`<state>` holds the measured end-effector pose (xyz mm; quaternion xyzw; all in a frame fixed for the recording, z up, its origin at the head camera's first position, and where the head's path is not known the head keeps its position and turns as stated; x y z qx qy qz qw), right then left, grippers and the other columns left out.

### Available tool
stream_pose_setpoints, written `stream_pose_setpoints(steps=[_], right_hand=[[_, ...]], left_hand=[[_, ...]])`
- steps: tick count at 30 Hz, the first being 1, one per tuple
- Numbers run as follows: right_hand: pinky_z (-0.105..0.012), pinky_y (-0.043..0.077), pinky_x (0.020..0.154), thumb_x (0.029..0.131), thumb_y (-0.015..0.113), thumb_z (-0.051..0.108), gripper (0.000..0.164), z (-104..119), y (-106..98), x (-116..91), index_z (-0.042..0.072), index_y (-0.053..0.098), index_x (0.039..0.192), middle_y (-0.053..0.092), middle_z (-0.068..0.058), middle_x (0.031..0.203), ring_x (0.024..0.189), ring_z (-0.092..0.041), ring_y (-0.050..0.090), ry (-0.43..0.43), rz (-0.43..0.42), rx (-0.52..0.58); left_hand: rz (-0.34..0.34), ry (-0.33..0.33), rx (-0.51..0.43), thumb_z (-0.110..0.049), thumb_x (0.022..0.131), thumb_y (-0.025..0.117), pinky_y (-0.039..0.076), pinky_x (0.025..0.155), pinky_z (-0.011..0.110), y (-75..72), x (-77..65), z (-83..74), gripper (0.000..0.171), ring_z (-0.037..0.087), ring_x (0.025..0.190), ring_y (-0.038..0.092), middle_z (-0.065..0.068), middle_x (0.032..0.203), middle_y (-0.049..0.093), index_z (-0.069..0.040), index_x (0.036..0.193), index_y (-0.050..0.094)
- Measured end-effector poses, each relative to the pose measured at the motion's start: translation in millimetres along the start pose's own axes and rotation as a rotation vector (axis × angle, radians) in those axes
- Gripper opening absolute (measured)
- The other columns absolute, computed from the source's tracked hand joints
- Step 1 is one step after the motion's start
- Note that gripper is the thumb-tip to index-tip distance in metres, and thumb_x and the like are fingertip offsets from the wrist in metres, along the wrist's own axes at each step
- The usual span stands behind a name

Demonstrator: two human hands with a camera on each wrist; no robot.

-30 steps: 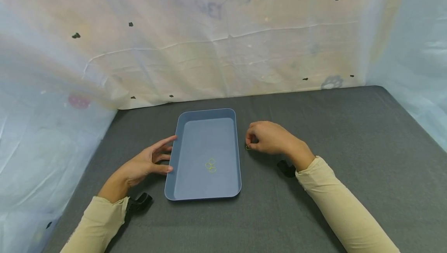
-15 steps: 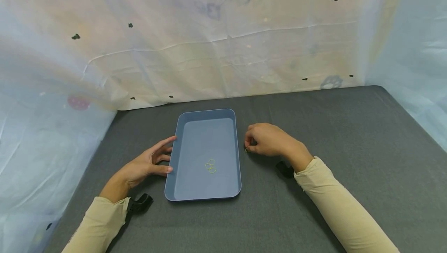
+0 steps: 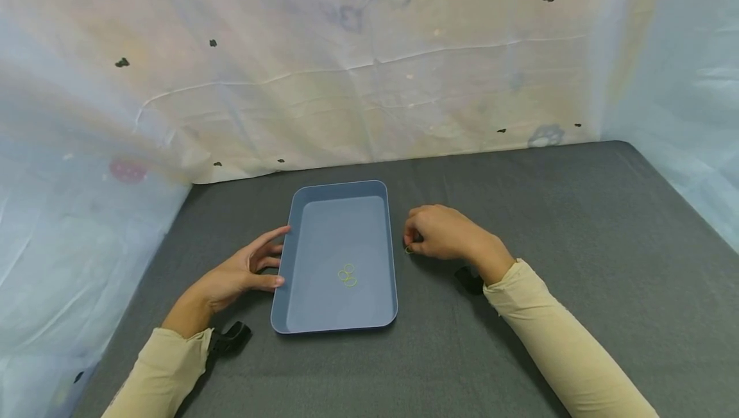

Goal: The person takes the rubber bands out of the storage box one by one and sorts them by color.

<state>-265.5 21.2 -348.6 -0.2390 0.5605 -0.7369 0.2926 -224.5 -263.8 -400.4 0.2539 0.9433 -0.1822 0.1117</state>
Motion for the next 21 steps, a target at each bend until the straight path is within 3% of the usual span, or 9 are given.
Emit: stream_pose_setpoints(steps=[14,21], right_hand=[[-0.035,0.052,0.077,0.091,0.071,0.018,0.008,-0.6,5.5,-0.7,0.021,0.072,0.083,0.063,0.008,0.089,0.08,-0.009,0.06,0.021,0.031,-0.016],[-0.035,0.052,0.075,0.09,0.071,0.017,0.009,-0.5,4.1,0.3,0.021,0.072,0.082,0.063,0.007,0.087,0.079,-0.01,0.06,0.005,0.014,-0.032]], left_hand=[[0.004,-0.006,-0.019,-0.014,0.087,0.077,0.053,0.09,0.043,1.5,-1.0,-1.8,0.099,0.03,0.131,0.047,0.022,0.16,0.024,-0.027,0.161,0.012],[0.039,-0.003,-0.021,-0.012,0.088,0.076,0.049,0.097,0.039,2.4,-3.5,-3.0,0.1,0.028,0.138,0.04,0.017,0.163,0.017,-0.03,0.161,0.009]])
Point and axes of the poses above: each hand's wrist, its own x-axis towards the middle knuckle, its own y-axis out of the palm, z = x × y, the point moved 10 cm from there along x, towards the middle knuckle
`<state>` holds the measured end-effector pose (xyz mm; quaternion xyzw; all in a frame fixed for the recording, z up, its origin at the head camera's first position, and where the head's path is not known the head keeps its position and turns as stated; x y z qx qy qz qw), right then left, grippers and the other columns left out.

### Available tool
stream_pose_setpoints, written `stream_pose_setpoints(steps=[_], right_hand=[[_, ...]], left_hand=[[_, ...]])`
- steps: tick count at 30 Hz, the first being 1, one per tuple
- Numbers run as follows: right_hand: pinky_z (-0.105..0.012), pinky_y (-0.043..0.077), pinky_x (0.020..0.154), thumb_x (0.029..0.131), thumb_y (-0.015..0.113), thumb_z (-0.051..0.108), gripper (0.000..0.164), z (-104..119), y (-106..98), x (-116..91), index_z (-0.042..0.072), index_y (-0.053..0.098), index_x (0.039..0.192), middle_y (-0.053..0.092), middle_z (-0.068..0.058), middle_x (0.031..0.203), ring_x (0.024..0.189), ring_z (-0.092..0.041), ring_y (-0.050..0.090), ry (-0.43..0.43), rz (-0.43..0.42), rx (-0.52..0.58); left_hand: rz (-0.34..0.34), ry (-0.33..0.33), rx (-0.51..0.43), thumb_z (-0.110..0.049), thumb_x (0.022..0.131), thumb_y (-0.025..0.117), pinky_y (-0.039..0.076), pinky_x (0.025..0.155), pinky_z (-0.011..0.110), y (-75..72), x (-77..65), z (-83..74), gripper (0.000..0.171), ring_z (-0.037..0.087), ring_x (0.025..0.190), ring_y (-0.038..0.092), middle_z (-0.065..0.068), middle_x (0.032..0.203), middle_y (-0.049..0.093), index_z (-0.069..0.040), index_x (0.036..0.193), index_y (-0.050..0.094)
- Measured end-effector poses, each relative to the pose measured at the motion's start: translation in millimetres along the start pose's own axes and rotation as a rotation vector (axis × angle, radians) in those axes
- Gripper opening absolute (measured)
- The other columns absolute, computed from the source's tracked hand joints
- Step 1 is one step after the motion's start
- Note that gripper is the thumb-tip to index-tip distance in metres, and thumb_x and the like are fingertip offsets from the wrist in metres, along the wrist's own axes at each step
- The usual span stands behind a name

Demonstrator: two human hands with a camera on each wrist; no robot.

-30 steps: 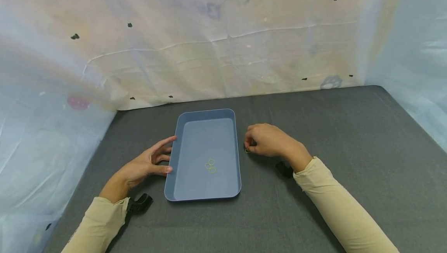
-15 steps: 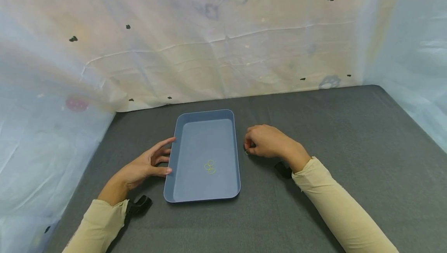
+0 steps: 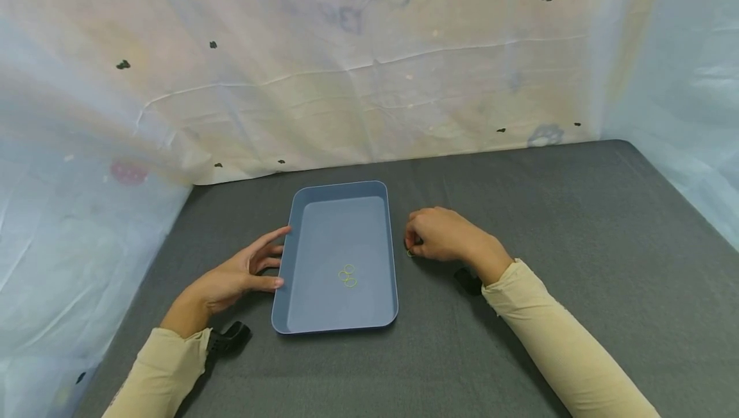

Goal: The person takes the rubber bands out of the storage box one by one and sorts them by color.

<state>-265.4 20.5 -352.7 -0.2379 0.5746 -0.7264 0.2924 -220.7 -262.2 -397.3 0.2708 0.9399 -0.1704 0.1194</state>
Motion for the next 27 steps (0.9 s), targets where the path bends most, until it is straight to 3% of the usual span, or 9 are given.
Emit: stream_pose_setpoints(steps=[8,13,17,27], right_hand=[[-0.035,0.052,0.075,0.09,0.072,0.019,0.008,-2.2,1.6,-0.9,0.021,0.072,0.083,0.064,0.007,0.089,0.079,-0.01,0.06,0.011,0.023,0.005],[-0.036,0.054,0.08,0.09,0.073,0.019,0.003,1.4,-1.7,-0.4,0.02,0.076,0.09,0.066,0.006,0.093,0.087,-0.012,0.064,0.006,0.009,0.017],[-0.038,0.054,0.084,0.09,0.073,0.02,0.008,12.2,-12.3,0.1,0.018,0.078,0.096,0.067,0.004,0.096,0.091,-0.015,0.066,-0.029,-0.046,0.005],[-0.038,0.048,0.084,0.088,0.073,0.017,0.005,35.7,-30.5,-1.3,0.018,0.078,0.088,0.065,0.004,0.089,0.09,-0.018,0.059,-0.066,-0.227,-0.154]], left_hand=[[0.053,0.032,-0.018,-0.011,0.088,0.075,0.047,0.099,0.038,3.3,-1.2,-2.3,0.102,0.036,0.144,0.03,0.016,0.166,0.008,-0.03,0.161,0.006],[0.052,0.024,-0.032,-0.008,0.088,0.075,0.049,0.098,0.039,2.3,-2.3,-1.2,0.103,0.023,0.139,0.038,0.016,0.165,0.009,-0.03,0.161,0.006],[0.036,0.013,-0.028,-0.008,0.086,0.077,0.049,0.098,0.04,0.3,-2.1,-0.6,0.104,0.016,0.135,0.042,0.016,0.165,0.01,-0.03,0.161,0.008],[0.005,-0.007,-0.038,-0.008,0.085,0.078,0.049,0.098,0.041,-0.4,0.2,1.8,0.104,0.025,0.138,0.04,0.014,0.164,0.013,-0.031,0.161,0.01]])
Point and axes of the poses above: each hand's wrist, its own x-axis towards the middle knuckle, its own y-axis out of the palm, z = x × y, the point moved 10 cm from there along x, towards the middle knuckle
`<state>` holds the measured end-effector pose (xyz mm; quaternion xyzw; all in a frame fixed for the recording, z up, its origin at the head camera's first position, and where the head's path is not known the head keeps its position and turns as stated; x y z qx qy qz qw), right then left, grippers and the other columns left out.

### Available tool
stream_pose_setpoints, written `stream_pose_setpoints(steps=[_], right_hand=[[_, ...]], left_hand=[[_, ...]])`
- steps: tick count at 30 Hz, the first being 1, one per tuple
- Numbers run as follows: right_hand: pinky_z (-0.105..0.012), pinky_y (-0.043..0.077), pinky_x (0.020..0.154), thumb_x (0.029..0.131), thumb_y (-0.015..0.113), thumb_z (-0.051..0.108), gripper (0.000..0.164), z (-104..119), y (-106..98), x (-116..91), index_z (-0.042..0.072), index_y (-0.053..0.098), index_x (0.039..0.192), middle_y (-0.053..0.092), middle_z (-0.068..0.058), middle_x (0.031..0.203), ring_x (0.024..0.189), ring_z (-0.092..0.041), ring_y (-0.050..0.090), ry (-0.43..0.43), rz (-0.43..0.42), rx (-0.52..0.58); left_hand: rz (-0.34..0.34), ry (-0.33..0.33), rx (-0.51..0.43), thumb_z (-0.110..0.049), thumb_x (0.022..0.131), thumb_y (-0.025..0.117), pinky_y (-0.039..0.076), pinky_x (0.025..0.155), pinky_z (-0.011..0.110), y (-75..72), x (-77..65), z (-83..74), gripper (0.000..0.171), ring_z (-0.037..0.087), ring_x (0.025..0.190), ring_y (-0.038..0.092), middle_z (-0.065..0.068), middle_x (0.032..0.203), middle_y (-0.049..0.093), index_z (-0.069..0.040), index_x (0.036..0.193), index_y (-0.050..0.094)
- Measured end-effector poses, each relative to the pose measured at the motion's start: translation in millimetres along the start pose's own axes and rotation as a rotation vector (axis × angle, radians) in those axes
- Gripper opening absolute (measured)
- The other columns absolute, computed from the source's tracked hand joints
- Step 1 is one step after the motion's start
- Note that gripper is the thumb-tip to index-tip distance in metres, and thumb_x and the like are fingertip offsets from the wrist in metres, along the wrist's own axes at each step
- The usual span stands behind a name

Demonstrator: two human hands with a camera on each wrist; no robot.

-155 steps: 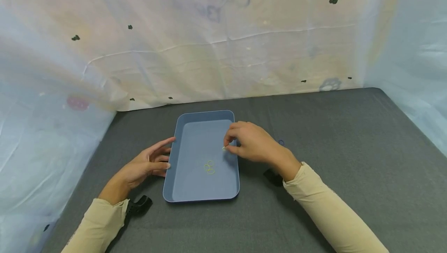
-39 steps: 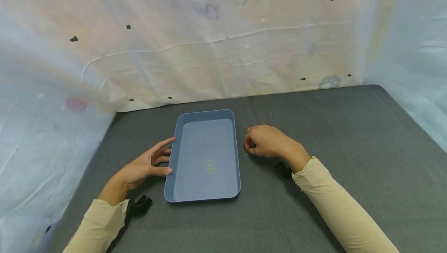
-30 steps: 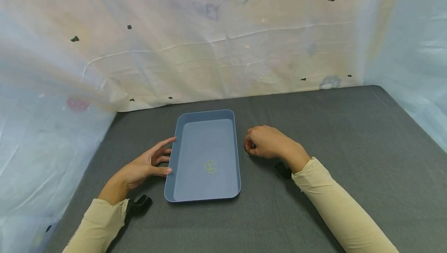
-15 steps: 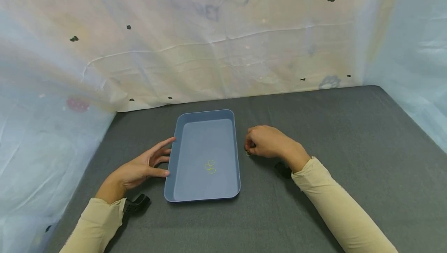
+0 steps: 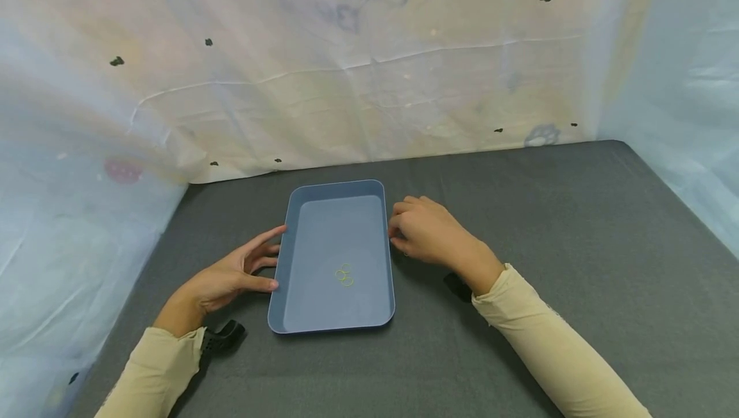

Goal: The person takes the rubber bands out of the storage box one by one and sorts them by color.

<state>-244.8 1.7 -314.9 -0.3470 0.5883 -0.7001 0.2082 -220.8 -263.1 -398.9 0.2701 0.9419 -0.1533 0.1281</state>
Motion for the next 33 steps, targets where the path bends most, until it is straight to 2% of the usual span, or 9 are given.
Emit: stream_pose_setpoints(steps=[4,8,12,15,23,29,33], right_hand=[[-0.036,0.046,0.079,0.089,0.073,0.017,0.005,1.6,-3.7,-1.0,0.018,0.077,0.086,0.066,0.003,0.089,0.088,-0.019,0.058,0.041,-0.037,-0.045],[-0.037,0.047,0.081,0.087,0.074,0.016,0.004,8.7,-9.8,-2.9,0.018,0.078,0.089,0.067,0.002,0.092,0.091,-0.02,0.059,0.041,-0.065,-0.028],[-0.036,0.048,0.082,0.086,0.076,0.017,0.006,26.1,-12.2,-4.3,0.019,0.077,0.092,0.066,0.003,0.094,0.094,-0.019,0.06,-0.048,-0.113,-0.011],[-0.034,0.047,0.08,0.087,0.077,0.02,0.007,42.7,-9.1,-2.7,0.02,0.077,0.093,0.066,0.004,0.095,0.095,-0.017,0.059,-0.127,-0.133,-0.005],[-0.031,0.046,0.082,0.089,0.075,0.024,0.007,67.3,10.3,2.4,0.023,0.076,0.096,0.067,0.007,0.098,0.096,-0.015,0.058,-0.187,-0.075,-0.024],[-0.029,0.046,0.083,0.09,0.074,0.028,0.01,82.7,20.4,0.2,0.023,0.075,0.099,0.067,0.008,0.1,0.096,-0.013,0.058,-0.249,-0.054,-0.088],[-0.029,0.045,0.083,0.091,0.072,0.032,0.012,86.9,26.1,0.2,0.024,0.074,0.101,0.065,0.008,0.1,0.096,-0.013,0.056,-0.253,-0.031,-0.11]], left_hand=[[-0.004,-0.002,-0.002,-0.009,0.085,0.078,0.05,0.098,0.041,2.1,-0.5,2.1,0.104,0.031,0.141,0.037,0.014,0.165,0.014,-0.031,0.161,0.01],[0.013,0.01,0.011,-0.01,0.086,0.078,0.051,0.096,0.039,5.3,5.8,-2.2,0.104,0.036,0.143,0.033,0.016,0.165,0.014,-0.031,0.161,0.01],[0.047,0.038,0.015,-0.01,0.087,0.077,0.052,0.095,0.039,7.8,15.7,-10.2,0.103,0.041,0.144,0.029,0.017,0.164,0.015,-0.03,0.161,0.009],[0.048,0.034,0.02,-0.01,0.086,0.077,0.053,0.093,0.038,6.2,15.5,-9.8,0.103,0.042,0.144,0.029,0.017,0.164,0.016,-0.029,0.161,0.01],[0.022,0.022,0.02,-0.01,0.085,0.078,0.052,0.094,0.035,5.3,4.5,-4.4,0.104,0.039,0.142,0.033,0.018,0.164,0.015,-0.029,0.161,0.01],[0.018,0.02,0.01,-0.011,0.085,0.079,0.051,0.094,0.035,7.4,4.4,-7.0,0.104,0.042,0.144,0.029,0.019,0.165,0.013,-0.028,0.161,0.01],[0.015,0.018,0.008,-0.011,0.084,0.079,0.052,0.094,0.036,6.7,5.9,-7.3,0.105,0.043,0.144,0.029,0.019,0.164,0.013,-0.027,0.162,0.01]])
Point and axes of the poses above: each hand's wrist, its own x-axis towards the middle knuckle, its own y-axis out of the palm, z = x × y, the point moved 10 cm from there along x, towards the middle knuckle
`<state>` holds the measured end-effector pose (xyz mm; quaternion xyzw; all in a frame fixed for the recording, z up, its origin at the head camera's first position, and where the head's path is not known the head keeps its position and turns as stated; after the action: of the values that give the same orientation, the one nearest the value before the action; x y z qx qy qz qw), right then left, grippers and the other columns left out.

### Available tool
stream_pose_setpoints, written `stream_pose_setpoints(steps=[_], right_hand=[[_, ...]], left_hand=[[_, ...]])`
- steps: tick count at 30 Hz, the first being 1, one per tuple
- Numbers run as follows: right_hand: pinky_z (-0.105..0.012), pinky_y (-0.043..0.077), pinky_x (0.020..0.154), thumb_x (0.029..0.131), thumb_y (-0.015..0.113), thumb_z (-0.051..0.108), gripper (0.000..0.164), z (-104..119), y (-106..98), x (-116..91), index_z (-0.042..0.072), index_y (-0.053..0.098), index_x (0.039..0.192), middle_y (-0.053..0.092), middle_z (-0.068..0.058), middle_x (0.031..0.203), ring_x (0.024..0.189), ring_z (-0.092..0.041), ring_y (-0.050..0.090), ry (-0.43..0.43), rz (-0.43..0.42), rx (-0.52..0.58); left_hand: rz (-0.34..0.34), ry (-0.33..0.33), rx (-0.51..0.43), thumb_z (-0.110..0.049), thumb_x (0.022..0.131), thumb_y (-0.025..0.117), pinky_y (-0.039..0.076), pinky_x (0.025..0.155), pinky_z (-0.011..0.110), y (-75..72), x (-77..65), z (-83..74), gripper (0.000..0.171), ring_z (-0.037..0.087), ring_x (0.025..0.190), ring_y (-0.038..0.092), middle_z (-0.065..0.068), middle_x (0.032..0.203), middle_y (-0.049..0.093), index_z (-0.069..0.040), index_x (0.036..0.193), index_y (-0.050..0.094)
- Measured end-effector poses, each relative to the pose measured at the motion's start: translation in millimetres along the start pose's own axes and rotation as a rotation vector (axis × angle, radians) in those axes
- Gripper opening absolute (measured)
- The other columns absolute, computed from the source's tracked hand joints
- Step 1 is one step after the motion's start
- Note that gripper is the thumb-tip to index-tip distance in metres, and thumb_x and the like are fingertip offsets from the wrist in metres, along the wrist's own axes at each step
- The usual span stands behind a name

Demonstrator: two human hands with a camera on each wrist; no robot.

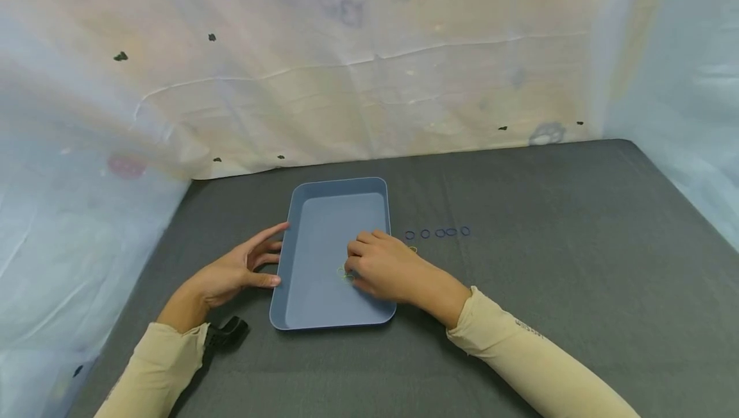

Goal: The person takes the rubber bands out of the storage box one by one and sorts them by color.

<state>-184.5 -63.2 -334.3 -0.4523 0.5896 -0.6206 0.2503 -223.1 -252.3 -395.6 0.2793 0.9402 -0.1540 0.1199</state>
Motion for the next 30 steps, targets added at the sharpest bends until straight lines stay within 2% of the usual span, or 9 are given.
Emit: stream_pose_setpoints(steps=[9,22,26,30], right_hand=[[-0.029,0.043,0.081,0.092,0.071,0.035,0.016,1.8,9.2,-1.4,0.024,0.076,0.102,0.064,0.008,0.101,0.095,-0.013,0.055,0.025,0.073,-0.009],[-0.028,0.042,0.077,0.091,0.072,0.037,0.011,1.7,7.9,-0.9,0.027,0.075,0.093,0.064,0.011,0.094,0.087,-0.01,0.055,0.015,0.087,0.047],[-0.027,0.04,0.076,0.091,0.071,0.041,0.013,3.4,8.6,0.1,0.028,0.075,0.09,0.063,0.012,0.089,0.084,-0.01,0.055,0.004,0.085,0.074],[-0.026,0.041,0.076,0.089,0.074,0.038,0.009,4.3,7.4,0.9,0.029,0.075,0.087,0.063,0.013,0.087,0.085,-0.009,0.056,0.0,0.077,0.07]], left_hand=[[0.002,-0.004,-0.002,-0.01,0.084,0.079,0.053,0.092,0.035,0.4,-1.1,1.7,0.105,0.044,0.143,0.029,0.02,0.164,0.014,-0.025,0.162,0.01],[-0.002,0.004,0.003,-0.009,0.084,0.079,0.052,0.093,0.036,0.7,-0.3,-1.5,0.105,0.043,0.143,0.032,0.02,0.164,0.014,-0.025,0.162,0.01],[-0.004,0.002,0.005,-0.009,0.084,0.079,0.052,0.092,0.036,-0.2,-0.5,0.0,0.105,0.039,0.141,0.035,0.02,0.163,0.015,-0.026,0.162,0.01],[-0.009,0.005,0.004,-0.009,0.084,0.079,0.053,0.092,0.036,-0.9,-0.3,-0.7,0.105,0.035,0.139,0.037,0.021,0.163,0.017,-0.026,0.162,0.011]])
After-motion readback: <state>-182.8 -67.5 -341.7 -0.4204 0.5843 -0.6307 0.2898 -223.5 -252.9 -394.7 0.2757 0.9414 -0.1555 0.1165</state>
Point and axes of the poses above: each hand's wrist, its own x-axis towards the middle knuckle, its own y-axis out of the palm, z = x × y, the point moved 10 cm from there along x, towards the middle knuckle
